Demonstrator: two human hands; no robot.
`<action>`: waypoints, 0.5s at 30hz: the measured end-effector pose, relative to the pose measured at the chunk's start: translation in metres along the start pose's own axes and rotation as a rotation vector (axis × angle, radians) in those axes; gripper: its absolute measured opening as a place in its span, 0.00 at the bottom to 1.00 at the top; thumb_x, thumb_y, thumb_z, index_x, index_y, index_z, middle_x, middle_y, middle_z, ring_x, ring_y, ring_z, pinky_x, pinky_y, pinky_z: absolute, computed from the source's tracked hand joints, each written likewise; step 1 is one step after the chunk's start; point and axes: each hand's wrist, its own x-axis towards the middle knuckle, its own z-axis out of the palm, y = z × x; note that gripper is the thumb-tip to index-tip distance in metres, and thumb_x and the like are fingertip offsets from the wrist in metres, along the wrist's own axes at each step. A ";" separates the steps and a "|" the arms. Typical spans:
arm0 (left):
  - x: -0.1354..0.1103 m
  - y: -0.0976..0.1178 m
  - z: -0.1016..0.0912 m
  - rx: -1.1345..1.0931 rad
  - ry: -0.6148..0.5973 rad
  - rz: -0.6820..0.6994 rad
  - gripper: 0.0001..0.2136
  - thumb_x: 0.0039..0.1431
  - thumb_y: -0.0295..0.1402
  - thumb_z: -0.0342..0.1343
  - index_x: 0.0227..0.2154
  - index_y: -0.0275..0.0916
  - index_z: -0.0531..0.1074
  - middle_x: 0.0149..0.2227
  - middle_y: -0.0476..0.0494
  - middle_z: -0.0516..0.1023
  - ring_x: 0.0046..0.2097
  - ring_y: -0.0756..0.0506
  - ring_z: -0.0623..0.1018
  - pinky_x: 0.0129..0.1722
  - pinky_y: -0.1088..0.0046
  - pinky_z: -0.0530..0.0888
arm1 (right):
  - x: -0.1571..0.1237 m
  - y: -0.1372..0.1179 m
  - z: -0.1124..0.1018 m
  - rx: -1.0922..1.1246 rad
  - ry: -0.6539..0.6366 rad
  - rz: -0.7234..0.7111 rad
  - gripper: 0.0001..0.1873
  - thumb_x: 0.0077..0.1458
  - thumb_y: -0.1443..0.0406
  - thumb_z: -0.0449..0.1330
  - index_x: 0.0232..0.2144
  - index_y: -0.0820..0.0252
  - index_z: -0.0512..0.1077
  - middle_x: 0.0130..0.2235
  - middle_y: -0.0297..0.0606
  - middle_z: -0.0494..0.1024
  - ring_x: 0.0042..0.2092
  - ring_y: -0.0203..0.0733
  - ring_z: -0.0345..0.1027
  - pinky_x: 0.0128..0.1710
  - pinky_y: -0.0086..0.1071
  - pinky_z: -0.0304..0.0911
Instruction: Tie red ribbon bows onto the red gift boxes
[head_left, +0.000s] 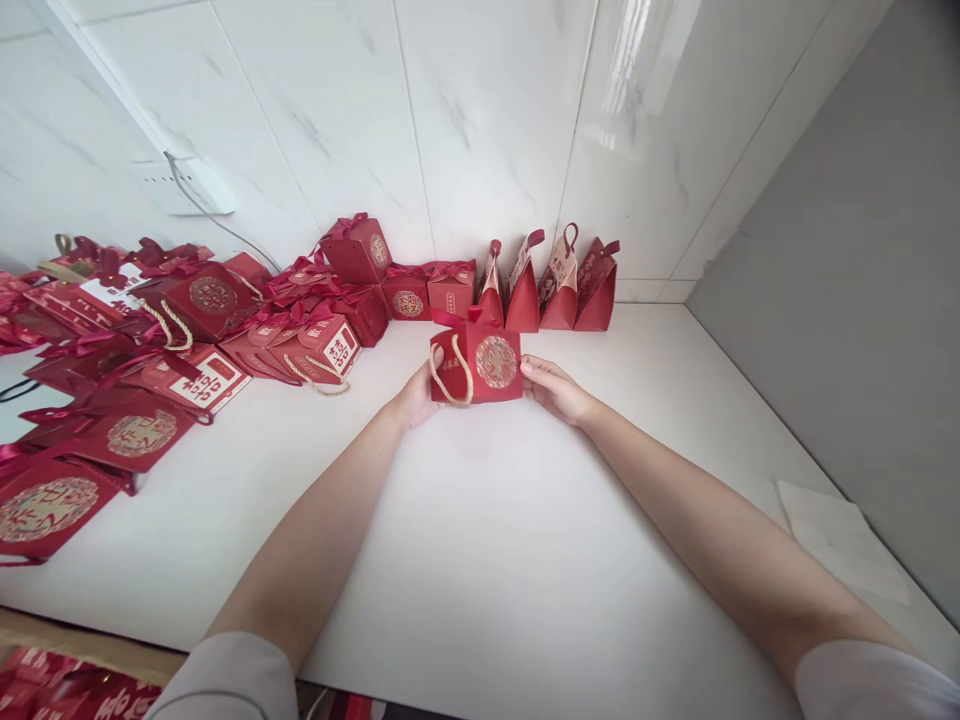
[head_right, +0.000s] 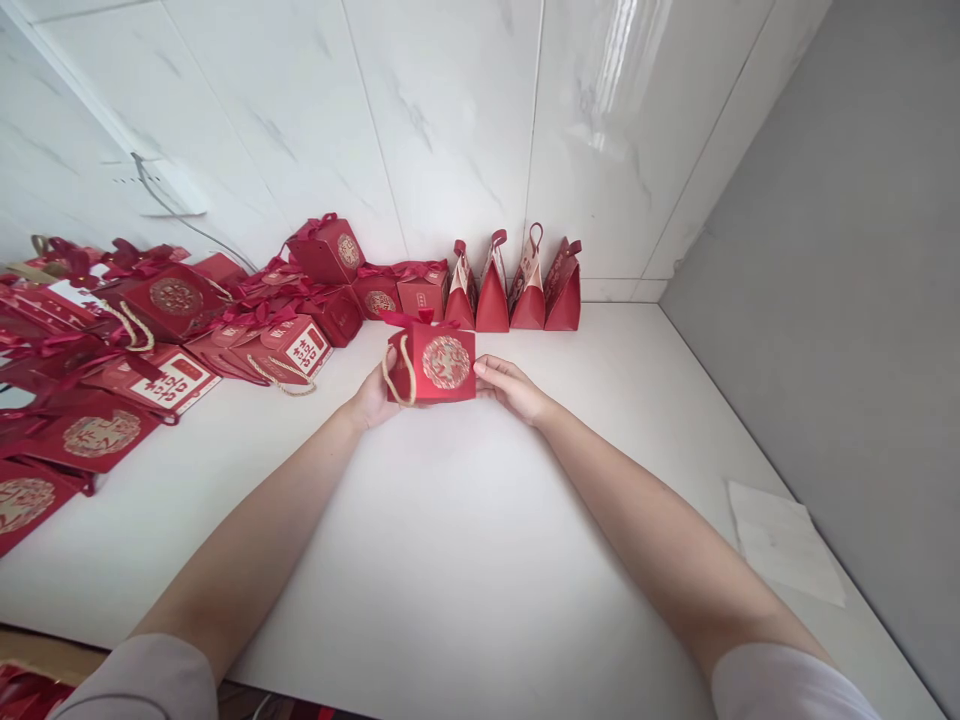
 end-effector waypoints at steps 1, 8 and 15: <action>-0.001 0.002 0.001 -0.027 -0.010 -0.007 0.29 0.60 0.56 0.46 0.52 0.36 0.71 0.47 0.33 0.80 0.45 0.33 0.80 0.40 0.56 0.77 | 0.001 0.000 -0.001 0.012 0.004 0.009 0.15 0.55 0.51 0.64 0.38 0.54 0.72 0.44 0.37 0.80 0.44 0.43 0.76 0.50 0.41 0.68; -0.006 0.010 0.005 -0.223 -0.015 0.072 0.38 0.59 0.61 0.36 0.55 0.33 0.68 0.46 0.29 0.80 0.50 0.35 0.79 0.36 0.68 0.78 | 0.002 -0.002 -0.004 0.022 0.026 0.036 0.20 0.55 0.54 0.65 0.46 0.53 0.67 0.49 0.40 0.79 0.45 0.43 0.76 0.50 0.41 0.67; -0.004 0.013 0.003 -0.228 0.003 0.020 0.42 0.58 0.63 0.32 0.54 0.29 0.69 0.46 0.28 0.80 0.42 0.36 0.82 0.35 0.67 0.79 | 0.001 -0.001 -0.006 0.002 -0.002 0.038 0.17 0.56 0.56 0.64 0.47 0.54 0.70 0.50 0.41 0.78 0.47 0.43 0.75 0.51 0.41 0.66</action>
